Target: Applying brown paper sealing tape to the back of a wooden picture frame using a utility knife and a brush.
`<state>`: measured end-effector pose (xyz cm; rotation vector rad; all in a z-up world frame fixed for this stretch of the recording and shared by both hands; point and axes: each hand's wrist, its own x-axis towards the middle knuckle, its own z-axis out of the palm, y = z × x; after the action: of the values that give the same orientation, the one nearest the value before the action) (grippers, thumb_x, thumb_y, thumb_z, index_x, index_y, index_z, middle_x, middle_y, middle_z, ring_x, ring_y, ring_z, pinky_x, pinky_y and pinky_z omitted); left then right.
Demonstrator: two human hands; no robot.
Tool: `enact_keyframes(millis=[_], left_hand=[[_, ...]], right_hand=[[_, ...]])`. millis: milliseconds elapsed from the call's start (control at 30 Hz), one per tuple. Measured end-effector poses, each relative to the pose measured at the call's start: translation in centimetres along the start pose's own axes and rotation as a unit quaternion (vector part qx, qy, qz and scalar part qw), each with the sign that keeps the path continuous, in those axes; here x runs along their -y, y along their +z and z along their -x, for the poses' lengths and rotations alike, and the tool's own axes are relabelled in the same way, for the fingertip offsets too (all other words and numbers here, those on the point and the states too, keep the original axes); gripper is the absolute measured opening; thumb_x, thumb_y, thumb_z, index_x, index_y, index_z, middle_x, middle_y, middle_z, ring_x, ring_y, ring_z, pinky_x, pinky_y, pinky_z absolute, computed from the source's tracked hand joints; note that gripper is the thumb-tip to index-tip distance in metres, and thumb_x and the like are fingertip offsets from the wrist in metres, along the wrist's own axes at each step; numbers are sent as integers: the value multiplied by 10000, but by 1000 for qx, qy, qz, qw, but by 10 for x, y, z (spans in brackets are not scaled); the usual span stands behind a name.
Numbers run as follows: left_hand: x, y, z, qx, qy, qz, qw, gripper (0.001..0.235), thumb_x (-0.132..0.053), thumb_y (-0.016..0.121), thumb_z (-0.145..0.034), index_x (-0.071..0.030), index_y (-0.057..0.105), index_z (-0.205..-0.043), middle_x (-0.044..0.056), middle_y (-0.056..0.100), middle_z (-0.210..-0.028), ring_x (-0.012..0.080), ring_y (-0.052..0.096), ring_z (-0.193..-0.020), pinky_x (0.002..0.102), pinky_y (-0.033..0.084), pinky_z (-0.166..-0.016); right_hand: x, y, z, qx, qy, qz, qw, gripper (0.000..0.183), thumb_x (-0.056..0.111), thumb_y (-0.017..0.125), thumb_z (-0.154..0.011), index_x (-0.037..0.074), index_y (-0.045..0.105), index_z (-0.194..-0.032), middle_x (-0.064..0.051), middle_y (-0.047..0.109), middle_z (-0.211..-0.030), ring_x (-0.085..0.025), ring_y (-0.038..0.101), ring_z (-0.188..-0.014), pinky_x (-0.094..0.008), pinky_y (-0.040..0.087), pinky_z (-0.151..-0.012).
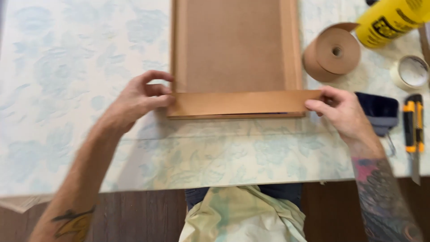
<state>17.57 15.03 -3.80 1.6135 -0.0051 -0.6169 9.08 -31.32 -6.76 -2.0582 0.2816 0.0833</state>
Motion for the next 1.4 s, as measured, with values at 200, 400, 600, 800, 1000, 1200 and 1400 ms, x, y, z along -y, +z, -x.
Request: enact_keyframes(millis=[200,400,600,800,1000,1200,1400], left_hand=[[-9,-5,0,-28,-50,-53,997,452,-7,723,-867,-49,611,-1303,79,649,-862,222,676,-797,326,495,-827],[0,-3,-2,-60,-82,-86,991,507,99,701,-855,-41,596,-1331,156,660,-906,242,616,-814,327,489,-850],[8,-11,-4,-49,-63,-78,994,507,102,689,-860,-21,581,-1339,152,639,-905,253,634,-818,327,511,-858],[15,-14,-4,-50,-50,-79,994,509,87,699,-856,-46,579,-1332,126,634,-911,202,619,-862,291,498,-868],[12,-10,-3,-57,-55,-91,993,504,94,702,-857,-43,576,-1325,130,629,-922,197,614,-870,290,503,-868],[10,-9,-1,-59,-55,-96,992,498,102,701,-852,-33,583,-1317,141,634,-923,212,629,-881,306,533,-910],[9,-8,0,-62,-65,-99,991,502,106,695,-855,-35,580,-1323,142,629,-928,209,622,-906,309,534,-920]], right_hand=[[23,-2,-5,98,67,26,993,136,198,814,-873,119,742,-959,55,631,-791,-41,589,-744,-175,447,-654],[25,-3,-3,135,44,23,990,116,196,822,-882,111,746,-864,53,508,-712,-51,485,-655,-190,392,-584],[29,-4,-2,149,66,22,986,94,177,831,-877,121,757,-886,59,531,-704,-49,496,-648,-174,429,-578],[22,-3,-4,149,37,20,988,92,162,833,-873,115,766,-914,61,538,-706,-37,488,-646,-162,418,-571],[21,-1,-2,138,35,5,990,96,127,838,-870,109,764,-928,61,559,-709,-22,500,-642,-149,428,-557],[19,0,1,128,21,0,991,115,113,838,-866,104,755,-945,53,591,-716,-16,526,-642,-136,456,-565],[21,0,3,123,12,14,992,133,116,842,-859,102,763,-964,42,603,-729,-23,531,-654,-145,462,-586]])
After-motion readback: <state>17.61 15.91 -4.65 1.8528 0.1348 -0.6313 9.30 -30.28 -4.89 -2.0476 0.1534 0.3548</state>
